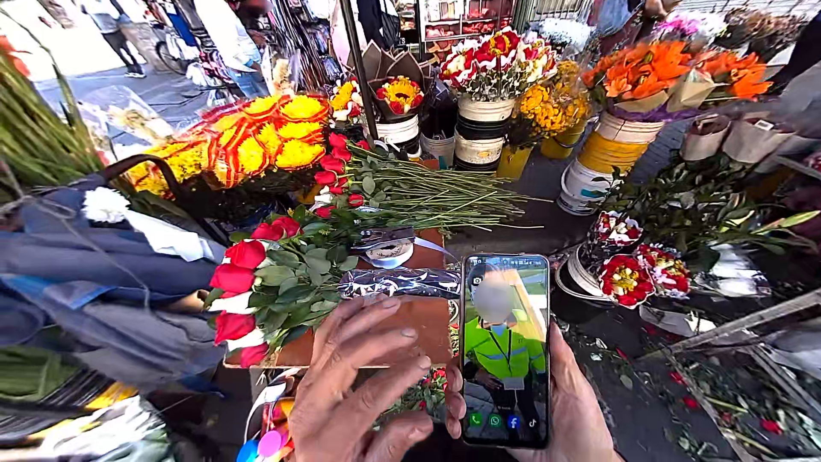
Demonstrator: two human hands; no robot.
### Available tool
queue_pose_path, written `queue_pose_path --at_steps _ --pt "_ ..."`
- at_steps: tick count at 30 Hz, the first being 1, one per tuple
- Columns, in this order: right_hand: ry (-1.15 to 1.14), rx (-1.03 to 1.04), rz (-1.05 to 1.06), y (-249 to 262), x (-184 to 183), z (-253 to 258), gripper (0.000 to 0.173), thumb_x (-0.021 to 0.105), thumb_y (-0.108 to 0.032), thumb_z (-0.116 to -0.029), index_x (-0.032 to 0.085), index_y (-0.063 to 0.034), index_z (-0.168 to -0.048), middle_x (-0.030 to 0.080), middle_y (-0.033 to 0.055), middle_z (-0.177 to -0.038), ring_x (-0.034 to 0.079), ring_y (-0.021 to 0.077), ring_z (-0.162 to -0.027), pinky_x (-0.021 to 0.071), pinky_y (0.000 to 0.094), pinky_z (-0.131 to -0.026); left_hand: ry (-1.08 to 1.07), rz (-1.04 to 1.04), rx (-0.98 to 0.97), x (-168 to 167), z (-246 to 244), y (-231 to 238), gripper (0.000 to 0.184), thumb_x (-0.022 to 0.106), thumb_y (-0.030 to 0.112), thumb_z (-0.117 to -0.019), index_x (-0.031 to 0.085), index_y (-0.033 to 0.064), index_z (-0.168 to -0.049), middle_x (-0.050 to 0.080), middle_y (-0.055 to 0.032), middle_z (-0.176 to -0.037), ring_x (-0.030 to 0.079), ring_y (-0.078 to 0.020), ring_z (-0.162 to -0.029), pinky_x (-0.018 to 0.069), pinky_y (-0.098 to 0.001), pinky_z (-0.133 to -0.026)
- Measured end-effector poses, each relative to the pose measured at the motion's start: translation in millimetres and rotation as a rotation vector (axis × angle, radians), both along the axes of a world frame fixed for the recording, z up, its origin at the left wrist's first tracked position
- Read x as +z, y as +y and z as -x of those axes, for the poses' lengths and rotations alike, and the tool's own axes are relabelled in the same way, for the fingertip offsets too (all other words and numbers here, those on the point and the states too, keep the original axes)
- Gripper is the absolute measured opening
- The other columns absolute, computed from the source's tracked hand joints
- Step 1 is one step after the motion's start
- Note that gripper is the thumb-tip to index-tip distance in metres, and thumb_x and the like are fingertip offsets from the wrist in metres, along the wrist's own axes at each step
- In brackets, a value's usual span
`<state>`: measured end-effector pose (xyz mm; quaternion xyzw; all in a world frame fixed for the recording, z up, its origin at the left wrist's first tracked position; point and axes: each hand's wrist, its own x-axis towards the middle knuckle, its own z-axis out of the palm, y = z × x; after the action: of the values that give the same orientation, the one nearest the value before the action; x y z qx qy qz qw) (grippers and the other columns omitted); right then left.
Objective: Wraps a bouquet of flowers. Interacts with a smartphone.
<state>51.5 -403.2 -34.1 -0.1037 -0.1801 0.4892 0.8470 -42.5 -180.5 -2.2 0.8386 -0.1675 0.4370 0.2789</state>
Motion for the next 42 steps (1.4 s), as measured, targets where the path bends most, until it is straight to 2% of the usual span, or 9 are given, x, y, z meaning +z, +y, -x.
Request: queue_pose_path --at_steps 3,7,12,15,18,22,25,32,42 --pt "0.032 -0.024 -0.016 -1 2 1 0.075 0.048 -0.071 -0.0944 0.067 -0.0083 -0.129 0.068 0.0225 -0.121 0.067 0.0356 -0.113 0.0535 0.0549 -0.099 -0.029 -0.15 -0.009 0 4 -5 0.036 0.054 0.057 -0.1005 0.071 0.0306 -0.119 0.062 0.0089 -0.138 0.044 -0.0239 -0.144 0.0278 -0.0562 -0.123" --pt "0.084 -0.085 -0.014 -5 6 1 0.065 0.051 -0.065 -0.0967 0.069 -0.0114 -0.128 0.07 0.0175 -0.121 0.069 0.0291 -0.115 0.0556 0.0506 -0.1 -0.08 -0.286 -0.032 -5 6 -14 0.041 0.049 0.056 -0.1017 0.071 0.0276 -0.121 0.057 0.0095 -0.144 0.039 -0.0199 -0.147 0.0186 -0.0548 -0.125" --pt "0.133 -0.171 0.019 -8 10 0 0.06 0.054 -0.063 -0.0961 0.069 -0.0128 -0.124 0.072 0.0159 -0.116 0.071 0.0241 -0.108 0.0602 0.0431 -0.09 -0.003 -0.488 -0.034 -10 6 -29 0.052 0.046 0.059 -0.102 0.056 0.0314 -0.145 0.035 0.0137 -0.163 0.016 -0.0139 -0.156 -0.0014 -0.0558 -0.126" --pt "0.146 -0.202 0.031 -9 10 2 0.058 0.057 -0.062 -0.0956 0.069 -0.0129 -0.124 0.072 0.0158 -0.115 0.072 0.0232 -0.106 0.0608 0.0418 -0.088 0.035 -0.557 -0.011 -11 1 -35 0.054 0.044 0.06 -0.1024 0.052 0.0332 -0.148 0.029 0.0142 -0.166 0.009 -0.014 -0.157 -0.0052 -0.0565 -0.124" --pt "0.147 -0.19 0.022 -11 9 2 0.06 0.056 -0.063 -0.0956 0.069 -0.0122 -0.124 0.072 0.0169 -0.116 0.071 0.0256 -0.108 0.0599 0.0447 -0.091 -0.022 -0.501 -0.016 -11 3 -37 0.057 0.044 0.063 -0.1007 0.055 0.0311 -0.146 0.034 0.0143 -0.164 0.013 -0.0145 -0.157 -0.0036 -0.0577 -0.126" --pt "0.105 -0.059 -0.046 -17 7 -1 0.072 0.053 -0.068 -0.0942 0.066 -0.0069 -0.13 0.067 0.0245 -0.123 0.067 0.037 -0.114 0.0546 0.0537 -0.099 -0.153 -0.337 -0.009 -3 12 -39 0.057 0.046 0.067 -0.0973 0.064 0.0317 -0.139 0.04 0.0151 -0.161 0.019 -0.0171 -0.157 0.0021 -0.0576 -0.127" --pt "0.084 -0.046 -0.074 -22 7 1 0.072 0.051 -0.067 -0.095 0.066 -0.0065 -0.131 0.067 0.0234 -0.125 0.067 0.0356 -0.117 0.0535 0.0524 -0.101 -0.163 -0.353 0.059 -2 12 -39 0.057 0.047 0.066 -0.0976 0.063 0.0313 -0.14 0.042 0.016 -0.16 0.019 -0.0161 -0.156 0.0025 -0.0563 -0.127" --pt "-0.02 -0.001 -0.075 -27 9 9 0.076 0.049 -0.073 -0.0924 0.067 -0.0097 -0.132 0.068 0.0201 -0.124 0.067 0.0328 -0.115 0.053 0.0504 -0.101 -0.17 -0.371 0.185 7 8 -42 0.059 0.048 0.068 -0.096 0.059 0.0326 -0.142 0.034 0.0164 -0.163 0.015 -0.0188 -0.157 0.0046 -0.0569 -0.127" --pt "-0.085 -0.026 -0.103 -28 6 15 0.071 0.049 -0.069 -0.0955 0.065 -0.012 -0.135 0.068 0.0182 -0.125 0.067 0.0316 -0.113 0.0538 0.0486 -0.1 -0.146 -0.391 0.216 15 2 -41 0.066 0.049 0.075 -0.0913 0.061 0.0321 -0.14 0.037 0.0123 -0.161 0.016 -0.0226 -0.157 0.004 -0.0606 -0.126"
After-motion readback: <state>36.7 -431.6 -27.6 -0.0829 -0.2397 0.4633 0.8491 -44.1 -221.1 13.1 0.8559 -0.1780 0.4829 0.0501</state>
